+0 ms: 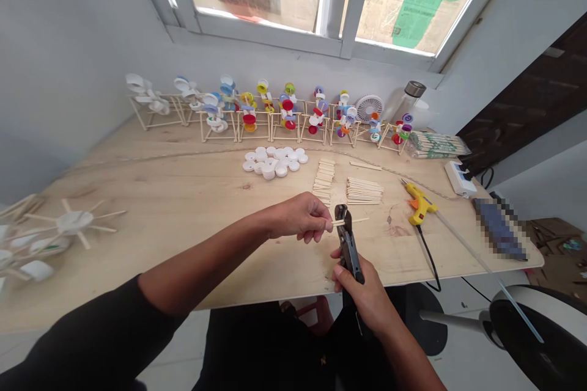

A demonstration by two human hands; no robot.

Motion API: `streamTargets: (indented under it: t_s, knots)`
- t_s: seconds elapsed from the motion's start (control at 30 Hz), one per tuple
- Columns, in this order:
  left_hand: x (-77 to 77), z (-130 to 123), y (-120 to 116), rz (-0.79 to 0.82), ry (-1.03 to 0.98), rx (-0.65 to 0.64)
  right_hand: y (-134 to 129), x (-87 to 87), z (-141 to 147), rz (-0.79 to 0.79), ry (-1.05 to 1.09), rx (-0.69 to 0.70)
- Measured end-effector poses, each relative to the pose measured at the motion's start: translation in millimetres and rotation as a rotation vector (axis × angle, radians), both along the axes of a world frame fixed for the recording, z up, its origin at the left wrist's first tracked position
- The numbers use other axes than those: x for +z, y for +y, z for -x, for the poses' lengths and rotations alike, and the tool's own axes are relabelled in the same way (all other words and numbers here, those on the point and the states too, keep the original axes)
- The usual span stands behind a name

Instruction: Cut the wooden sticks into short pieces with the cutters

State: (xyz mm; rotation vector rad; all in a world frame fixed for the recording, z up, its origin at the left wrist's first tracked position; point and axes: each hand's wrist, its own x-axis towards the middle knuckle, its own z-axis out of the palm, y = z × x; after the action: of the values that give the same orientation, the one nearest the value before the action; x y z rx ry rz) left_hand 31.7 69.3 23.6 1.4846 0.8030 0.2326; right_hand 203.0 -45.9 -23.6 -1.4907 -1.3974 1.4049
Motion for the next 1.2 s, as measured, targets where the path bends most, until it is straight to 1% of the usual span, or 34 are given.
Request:
streamTargets:
  t_s: [0.27,0.47,0.57,0.63,0.77,0.9,1.2]
  knots:
    - [0.7,0.8,-1.9,-0.057,0.005,0.002,-1.1,2.3,1.5,0.011,0.024,-0.006]
    - [4.8,0.1,-3.6,-0.136,0.078,0.021,-0.4,3.6,3.1,0.028,0.030,-0.014]
    - [5.4,-0.1,-4.0,-0.166,0.096,0.028,0.1,3.5,3.6,0.022,-0.004,-0.006]
    - [5.3,0.0,-4.1,-0.150,0.085,0.027,0.1,2.9,3.5,0.007,-0.050,-0.007]
    - [5.6,0.2,-3.9,-0.061,0.033,0.036,-0.6,0.2,2.7,-0.058,-0.161,-0.031]
    - [6.4,1.0,-3.1,0.019,-0.012,0.037,-2.0,-1.8,2.8,-0.086,-0.214,-0.046]
    - [7.4,5.1,-1.0,0.086,-0.067,0.004,-3.4,3.4,4.9,-0.181,-0.337,-0.038]
